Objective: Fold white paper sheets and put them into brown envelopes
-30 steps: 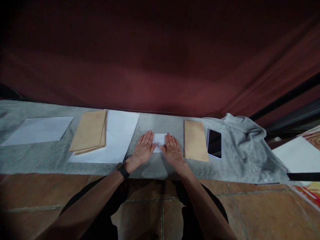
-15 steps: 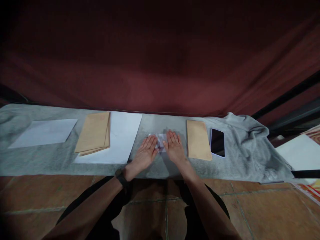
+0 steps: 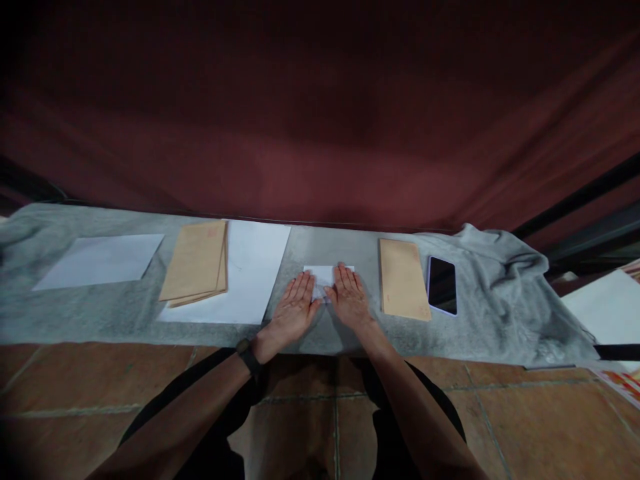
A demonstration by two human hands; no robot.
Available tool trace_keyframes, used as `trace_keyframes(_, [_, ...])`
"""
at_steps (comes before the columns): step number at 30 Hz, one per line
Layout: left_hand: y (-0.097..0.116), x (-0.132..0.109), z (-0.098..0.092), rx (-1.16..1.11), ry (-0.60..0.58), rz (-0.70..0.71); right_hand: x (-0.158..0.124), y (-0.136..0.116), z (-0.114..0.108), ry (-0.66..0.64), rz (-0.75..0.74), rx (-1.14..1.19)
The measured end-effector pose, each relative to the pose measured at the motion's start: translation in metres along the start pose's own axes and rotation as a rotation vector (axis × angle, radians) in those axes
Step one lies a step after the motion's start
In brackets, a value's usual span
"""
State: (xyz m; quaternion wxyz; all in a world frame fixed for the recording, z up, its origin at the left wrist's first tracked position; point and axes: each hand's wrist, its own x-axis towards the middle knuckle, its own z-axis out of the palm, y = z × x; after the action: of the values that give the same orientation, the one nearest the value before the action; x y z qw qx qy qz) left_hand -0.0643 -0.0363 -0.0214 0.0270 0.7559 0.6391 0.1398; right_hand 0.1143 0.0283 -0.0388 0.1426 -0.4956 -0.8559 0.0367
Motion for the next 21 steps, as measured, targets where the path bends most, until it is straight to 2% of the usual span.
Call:
trace_keyframes(3, [-0.004, 0.005, -0.004, 0.002, 0.004, -0.027, -0.001, 0.006, 0.0, 0.024, 0.025, -0.021])
trace_keyframes(8, [-0.009, 0.021, -0.016, 0.003, -0.053, -0.071, -0.004, 0.008, -0.004, 0.026, 0.05, -0.036])
trace_keyframes(21, [-0.016, 0.065, -0.028, -0.01, -0.026, -0.157, -0.016, -0.02, -0.013, -0.072, -0.004, -0.02])
